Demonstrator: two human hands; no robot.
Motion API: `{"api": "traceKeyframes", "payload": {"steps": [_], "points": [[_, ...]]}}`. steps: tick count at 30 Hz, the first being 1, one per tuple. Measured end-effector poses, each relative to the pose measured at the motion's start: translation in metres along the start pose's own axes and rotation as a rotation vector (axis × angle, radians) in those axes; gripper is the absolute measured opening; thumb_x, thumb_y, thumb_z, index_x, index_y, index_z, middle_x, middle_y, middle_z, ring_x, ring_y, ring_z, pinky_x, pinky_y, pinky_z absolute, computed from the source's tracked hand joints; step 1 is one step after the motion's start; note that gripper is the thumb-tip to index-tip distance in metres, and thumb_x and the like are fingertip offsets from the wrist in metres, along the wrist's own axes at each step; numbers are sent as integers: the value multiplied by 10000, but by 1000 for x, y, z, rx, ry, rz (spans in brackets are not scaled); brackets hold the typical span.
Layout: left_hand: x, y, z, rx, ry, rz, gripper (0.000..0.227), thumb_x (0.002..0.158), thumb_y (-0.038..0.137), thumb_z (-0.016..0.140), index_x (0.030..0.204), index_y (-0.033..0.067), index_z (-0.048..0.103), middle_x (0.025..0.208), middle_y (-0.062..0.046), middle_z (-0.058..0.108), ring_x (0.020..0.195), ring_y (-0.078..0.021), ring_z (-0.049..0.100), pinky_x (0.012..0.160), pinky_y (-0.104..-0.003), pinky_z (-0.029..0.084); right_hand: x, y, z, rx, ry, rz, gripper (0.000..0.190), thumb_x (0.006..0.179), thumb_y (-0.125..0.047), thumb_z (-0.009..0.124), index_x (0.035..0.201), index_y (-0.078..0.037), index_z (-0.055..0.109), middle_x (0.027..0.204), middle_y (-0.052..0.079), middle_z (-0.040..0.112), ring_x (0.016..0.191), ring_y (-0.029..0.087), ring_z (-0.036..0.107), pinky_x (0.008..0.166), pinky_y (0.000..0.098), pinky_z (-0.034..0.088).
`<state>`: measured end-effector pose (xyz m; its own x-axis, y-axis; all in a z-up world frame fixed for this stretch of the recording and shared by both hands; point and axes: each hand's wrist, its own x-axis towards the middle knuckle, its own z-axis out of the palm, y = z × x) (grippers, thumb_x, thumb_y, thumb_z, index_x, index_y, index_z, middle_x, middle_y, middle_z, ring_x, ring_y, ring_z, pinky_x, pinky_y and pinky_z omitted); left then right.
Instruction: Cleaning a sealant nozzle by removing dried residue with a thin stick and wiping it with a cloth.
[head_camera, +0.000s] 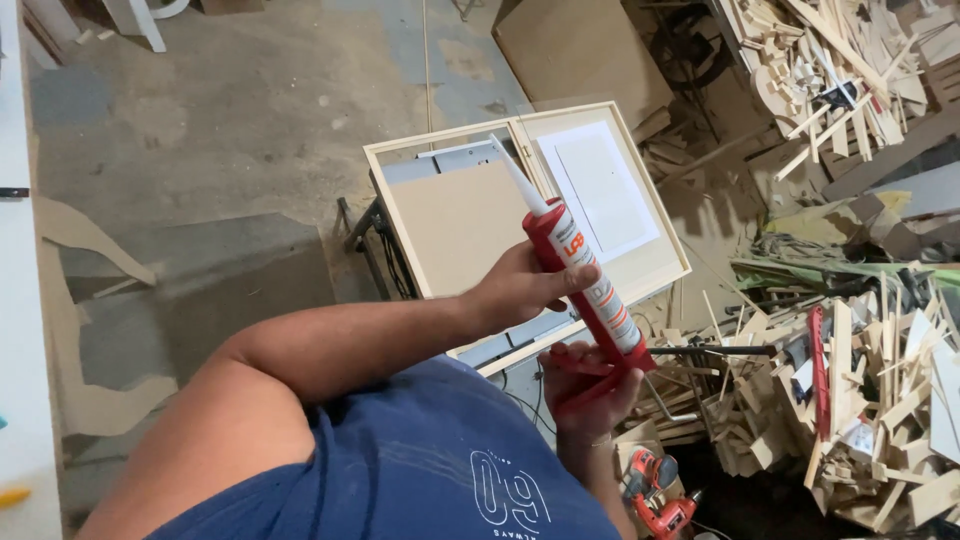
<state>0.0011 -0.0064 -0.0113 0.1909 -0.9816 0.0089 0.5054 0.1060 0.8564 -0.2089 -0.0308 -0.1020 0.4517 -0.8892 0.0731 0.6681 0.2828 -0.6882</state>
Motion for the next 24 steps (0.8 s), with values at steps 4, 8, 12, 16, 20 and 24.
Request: {"api": "traceKeyframes", "payload": {"steps": [4,8,12,16,20,24], "points": [[-1,11,-12,4,-7,-2,760,925,553,712,1410,-3,528,1241,-276,675,1096,-395,701,821,-514,632,-7,5,-8,229,161,4,399,968,-477,606,925,-84,654,925,86,714,983,294,680,976,503,496],[-3,28,-44,-15,139,170,718,1038,556,455,1464,-22,454,1338,-250,587,1203,-346,588,1008,-489,524,-8,5,-48,288,33,114,446,980,-460,558,1127,-47,637,1103,175,687,1162,404,632,982,553,513],[7,34,-74,-45,91,290,405,1101,308,509,1347,9,628,1126,-130,741,1062,-175,694,965,-303,552,-12,14,-54,354,-147,150,492,999,-469,495,1171,-26,623,1171,217,668,1232,441,608,1021,555,494],[4,39,-85,7,7,342,326,1099,267,531,1274,38,683,1098,-140,755,1065,-186,697,1022,-334,528,-16,19,-55,407,-216,195,469,1008,-450,473,1199,-39,593,1198,223,642,1265,452,583,1046,581,479],[9,30,-99,10,31,467,285,1083,246,576,1167,-1,690,1025,-178,740,1018,-233,724,1033,-407,543,-16,26,-58,267,-263,200,363,973,-329,528,1178,-35,586,1188,238,630,1262,489,582,1027,621,506],[0,40,-101,3,139,448,304,1061,284,615,1109,-1,712,965,-154,729,969,-211,733,1017,-422,573,-18,28,-48,-1,-313,159,338,912,-235,641,1164,-13,600,1215,308,636,1206,550,605,986,684,511]]}}
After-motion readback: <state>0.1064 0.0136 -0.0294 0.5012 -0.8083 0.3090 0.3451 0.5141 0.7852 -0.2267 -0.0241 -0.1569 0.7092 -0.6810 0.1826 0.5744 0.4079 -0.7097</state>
